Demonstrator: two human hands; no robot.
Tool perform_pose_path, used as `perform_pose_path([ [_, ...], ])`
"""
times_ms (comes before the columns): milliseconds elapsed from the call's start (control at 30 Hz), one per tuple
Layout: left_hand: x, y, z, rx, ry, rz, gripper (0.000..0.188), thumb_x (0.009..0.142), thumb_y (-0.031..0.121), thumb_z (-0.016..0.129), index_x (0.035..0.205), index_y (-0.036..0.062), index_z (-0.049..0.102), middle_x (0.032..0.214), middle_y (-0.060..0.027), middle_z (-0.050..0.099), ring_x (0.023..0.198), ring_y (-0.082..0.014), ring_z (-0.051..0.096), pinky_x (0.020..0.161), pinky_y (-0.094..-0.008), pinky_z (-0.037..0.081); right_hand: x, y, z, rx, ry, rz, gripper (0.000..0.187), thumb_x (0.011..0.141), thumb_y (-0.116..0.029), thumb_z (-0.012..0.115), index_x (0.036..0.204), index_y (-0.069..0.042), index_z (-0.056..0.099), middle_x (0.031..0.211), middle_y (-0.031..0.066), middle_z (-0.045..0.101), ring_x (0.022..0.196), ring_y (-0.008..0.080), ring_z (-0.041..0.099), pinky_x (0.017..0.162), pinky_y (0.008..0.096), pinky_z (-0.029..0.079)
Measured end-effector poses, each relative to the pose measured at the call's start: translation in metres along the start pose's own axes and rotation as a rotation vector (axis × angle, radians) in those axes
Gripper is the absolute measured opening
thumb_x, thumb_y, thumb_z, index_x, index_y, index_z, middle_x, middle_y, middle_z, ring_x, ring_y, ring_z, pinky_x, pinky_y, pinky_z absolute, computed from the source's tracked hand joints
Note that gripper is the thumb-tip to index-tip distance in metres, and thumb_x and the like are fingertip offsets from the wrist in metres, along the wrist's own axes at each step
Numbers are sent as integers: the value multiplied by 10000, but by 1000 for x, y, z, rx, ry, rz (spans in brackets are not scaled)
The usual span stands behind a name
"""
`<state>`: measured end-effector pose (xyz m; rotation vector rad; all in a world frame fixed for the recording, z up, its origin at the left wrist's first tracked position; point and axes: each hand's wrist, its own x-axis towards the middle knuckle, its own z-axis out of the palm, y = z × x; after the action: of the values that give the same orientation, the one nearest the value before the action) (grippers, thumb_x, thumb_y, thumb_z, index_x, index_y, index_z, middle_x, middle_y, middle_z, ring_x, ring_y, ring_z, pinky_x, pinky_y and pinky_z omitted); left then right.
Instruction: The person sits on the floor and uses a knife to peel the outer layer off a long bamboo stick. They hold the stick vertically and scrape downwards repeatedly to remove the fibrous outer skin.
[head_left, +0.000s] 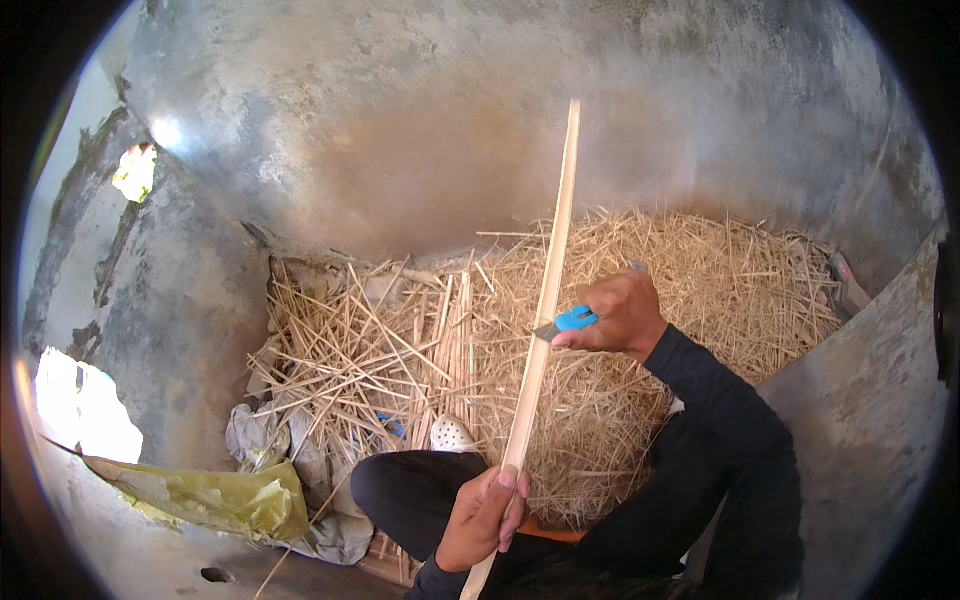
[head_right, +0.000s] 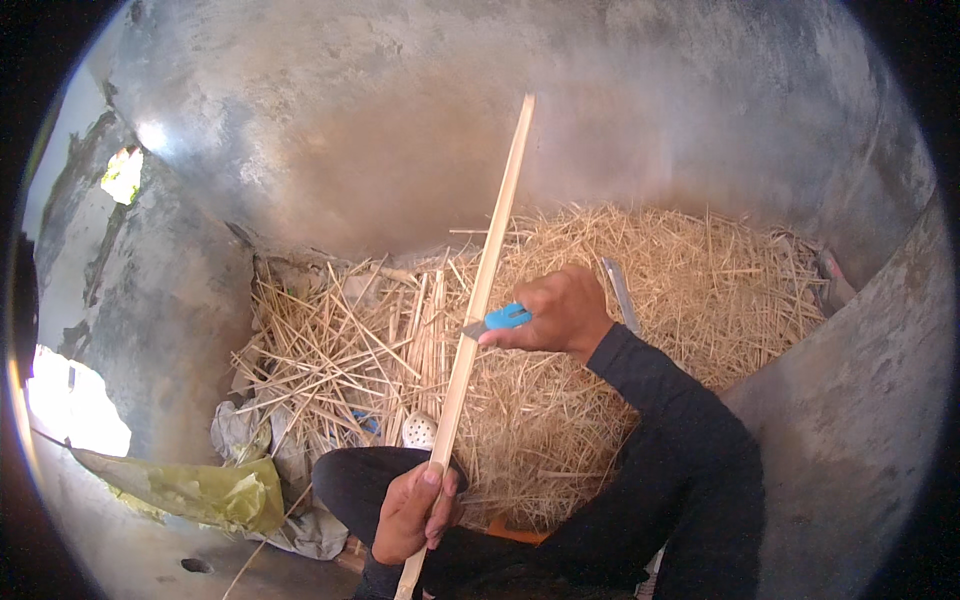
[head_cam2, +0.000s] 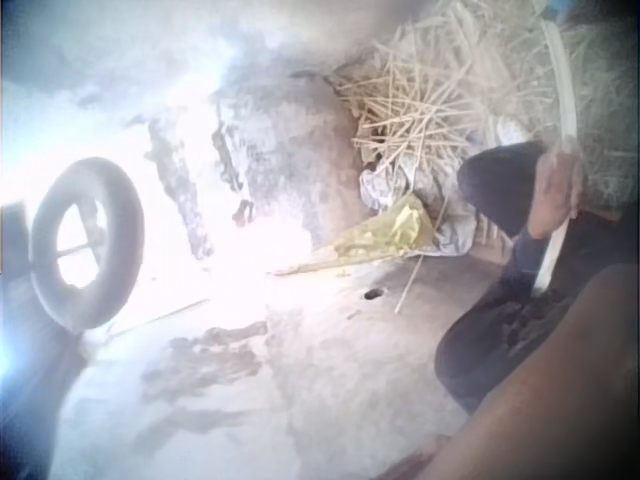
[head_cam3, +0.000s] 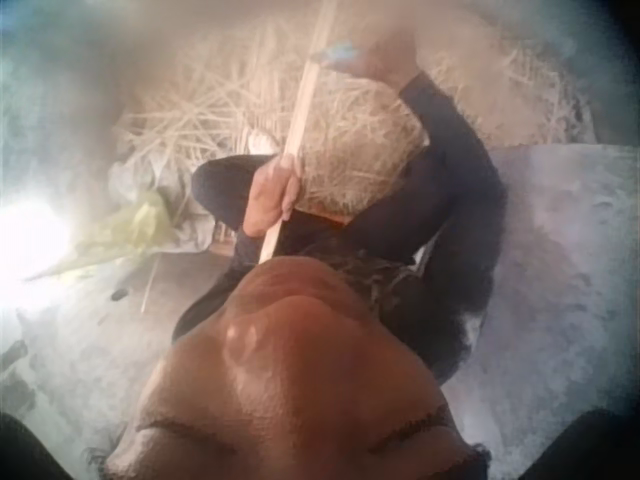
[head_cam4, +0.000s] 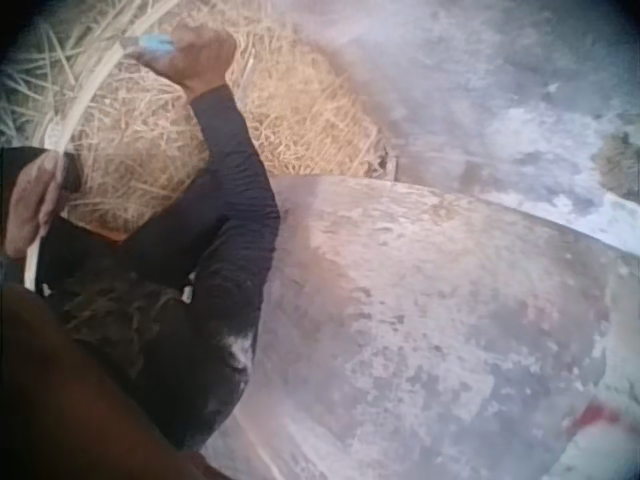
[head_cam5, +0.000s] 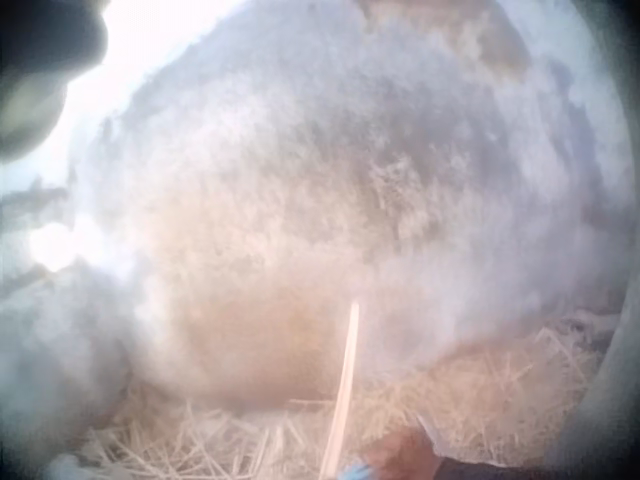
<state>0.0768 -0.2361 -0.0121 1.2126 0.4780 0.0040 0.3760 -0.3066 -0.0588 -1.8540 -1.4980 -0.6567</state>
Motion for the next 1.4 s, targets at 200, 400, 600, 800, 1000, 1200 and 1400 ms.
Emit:
perform_pose_path([
  [200, -7, -3, 0, 22, 31, -9, 330, 1020, 332, 376, 898, 40, 469, 479, 34, 368, 352, -55, 300, 357, -191, 273, 5, 42, 21, -140, 86, 26, 713, 711, -842, 476, 483, -166, 466, 388, -17, 375, 316, 137, 392, 341, 314, 320],
  [400, -27, -9, 1, 221, -57, -38, 343, 1030, 344, 338, 945, 48, 488, 487, 17, 415, 364, -56, 356, 367, -195, 306, 13, 113, 20, -287, 23, 580, 765, 798, -775, 437, 667, -55, 657, 517, 116, 547, 472, 272, 562, 447, 411, 419],
  [600, -30, -37, -8, 160, -51, -56, 357, 1034, 336, 325, 925, 47, 504, 487, 13, 432, 362, -57, 376, 369, -198, 298, -24, 154, 18, -206, 38, 890, 797, 837, -751, 396, 727, -11, 671, 566, 141, 576, 526, 291, 573, 503, 447, 437],
  [800, 4, -11, -21, -39, 118, -27, 342, 1031, 329, 338, 904, 42, 474, 472, 13, 385, 342, -71, 324, 362, -195, 292, -7, -7, 19, 129, -271, 236, 713, 814, -739, 467, 522, -102, 599, 412, 40, 449, 370, 203, 467, 402, 358, 378],
  [1000, 0, -6, -16, -140, 33, 14, 339, 1029, 340, 340, 891, 57, 466, 458, 17, 365, 334, -79, 316, 365, -196, 287, -6, -30, 17, 138, -150, 143, 743, 757, -796, 478, 472, -116, 566, 373, 44, 433, 322, 194, 470, 361, 337, 371],
  [1200, 1, -2, -13, -391, -11, -32, 298, 1032, 312, 327, 865, 86, 428, 433, 38, 333, 318, -85, 309, 453, -215, 310, -13, -63, 7, 249, -167, -27, 737, 765, -788, 484, 479, -112, 555, 381, 22, 447, 325, 182, 468, 365, 323, 373],
  [1400, 3, -1, -4, -537, -71, -102, 283, 1022, 301, 318, 820, 114, 381, 393, 55, 306, 276, -81, 287, 408, -230, 286, -1, -7, 15, -23, -82, 163, 711, 757, -798, 480, 512, -139, 585, 413, 1, 463, 342, 133, 459, 352, 307, 346],
])
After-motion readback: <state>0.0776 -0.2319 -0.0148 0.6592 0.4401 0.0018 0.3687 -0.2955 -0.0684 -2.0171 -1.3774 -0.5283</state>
